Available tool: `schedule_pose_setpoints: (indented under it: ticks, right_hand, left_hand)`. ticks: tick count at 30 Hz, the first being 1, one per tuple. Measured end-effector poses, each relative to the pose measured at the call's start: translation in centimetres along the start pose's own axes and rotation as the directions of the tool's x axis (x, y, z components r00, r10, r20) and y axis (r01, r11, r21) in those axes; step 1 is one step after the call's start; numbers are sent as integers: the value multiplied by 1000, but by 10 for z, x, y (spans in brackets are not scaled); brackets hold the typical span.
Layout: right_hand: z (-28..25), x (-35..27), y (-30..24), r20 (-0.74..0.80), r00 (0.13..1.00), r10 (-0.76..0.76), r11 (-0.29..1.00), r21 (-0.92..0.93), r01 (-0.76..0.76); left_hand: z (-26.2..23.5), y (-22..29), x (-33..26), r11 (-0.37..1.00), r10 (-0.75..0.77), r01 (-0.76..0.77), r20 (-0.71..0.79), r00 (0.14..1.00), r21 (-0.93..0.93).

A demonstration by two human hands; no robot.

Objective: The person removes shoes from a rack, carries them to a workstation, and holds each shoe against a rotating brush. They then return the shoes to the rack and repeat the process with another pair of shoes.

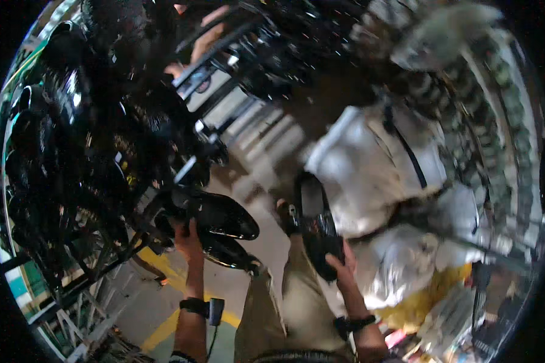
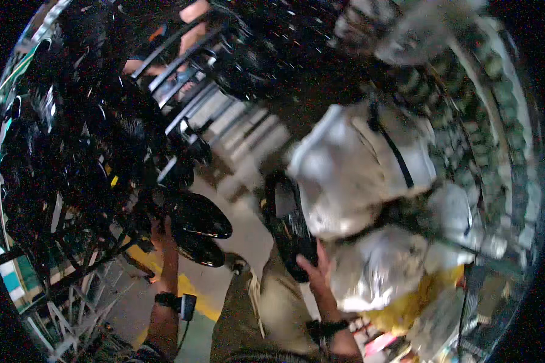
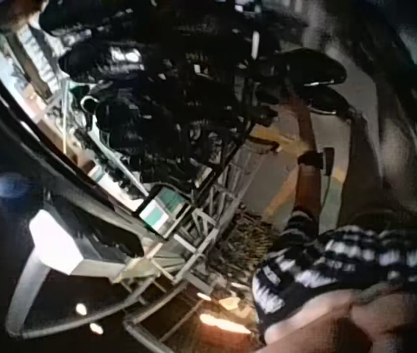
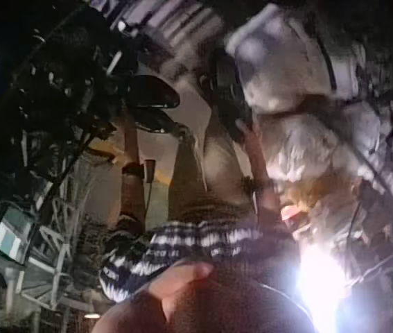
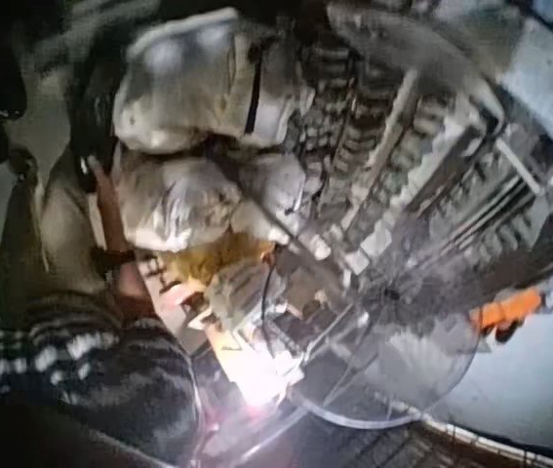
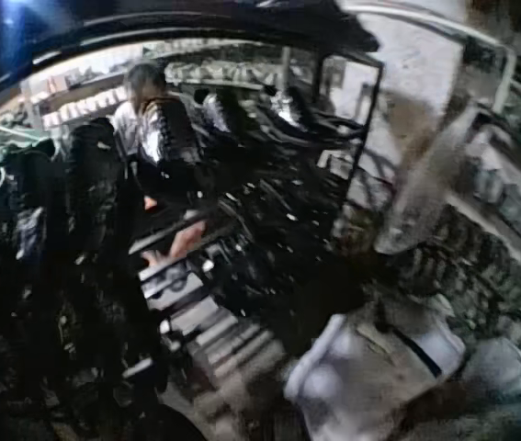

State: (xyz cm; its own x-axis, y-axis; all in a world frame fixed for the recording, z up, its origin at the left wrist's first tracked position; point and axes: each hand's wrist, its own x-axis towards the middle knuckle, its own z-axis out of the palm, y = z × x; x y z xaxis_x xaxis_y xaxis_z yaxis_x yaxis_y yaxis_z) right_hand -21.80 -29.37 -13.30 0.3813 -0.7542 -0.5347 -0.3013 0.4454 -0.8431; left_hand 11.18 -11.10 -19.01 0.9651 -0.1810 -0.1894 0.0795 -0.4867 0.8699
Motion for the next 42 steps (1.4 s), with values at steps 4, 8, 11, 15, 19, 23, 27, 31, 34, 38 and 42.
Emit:
schedule_pose_setpoints:
  ticks: [4,8,11,15,19,23,27,31,34,38,42]
  right_hand:
    - [3,-84,-36,-48,998,-41,986,157,48]
    - [-7,-183,-49,-133,991,-18,884,462,78]
    - [-25,-246,-35,-229,971,-70,823,536,186]
    - [-63,-311,-24,-207,977,-55,694,695,187]
    - [-105,-381,-1,-300,953,30,578,784,229]
    - [-164,-460,63,-441,892,101,517,789,331]
    - [-208,-544,132,-658,705,264,532,709,463]
    - [-258,-640,177,-645,555,526,495,762,416]
    - [-280,-716,277,-696,502,514,258,684,683]
    - [-321,-787,323,-655,429,622,118,620,776]
    - [-367,-835,367,-645,311,698,163,566,808]
  left_hand:
    - [-61,44,-96,998,-31,34,51,998,-48]
    - [-108,58,-170,997,-60,58,36,998,50]
    - [-131,62,-211,998,-39,35,69,997,56]
    - [-154,64,-260,994,30,-47,174,984,96]
    - [-154,57,-300,963,153,-208,288,945,169]
    - [-135,60,-373,924,226,-321,382,896,207]
    - [-129,43,-423,816,406,-566,581,706,118]
    - [-118,50,-522,821,486,-571,504,714,17]
    - [-81,52,-607,900,432,-388,541,722,-201]
    - [-57,60,-685,939,335,-234,518,787,-252]
    - [-40,60,-744,958,282,-216,500,819,-187]
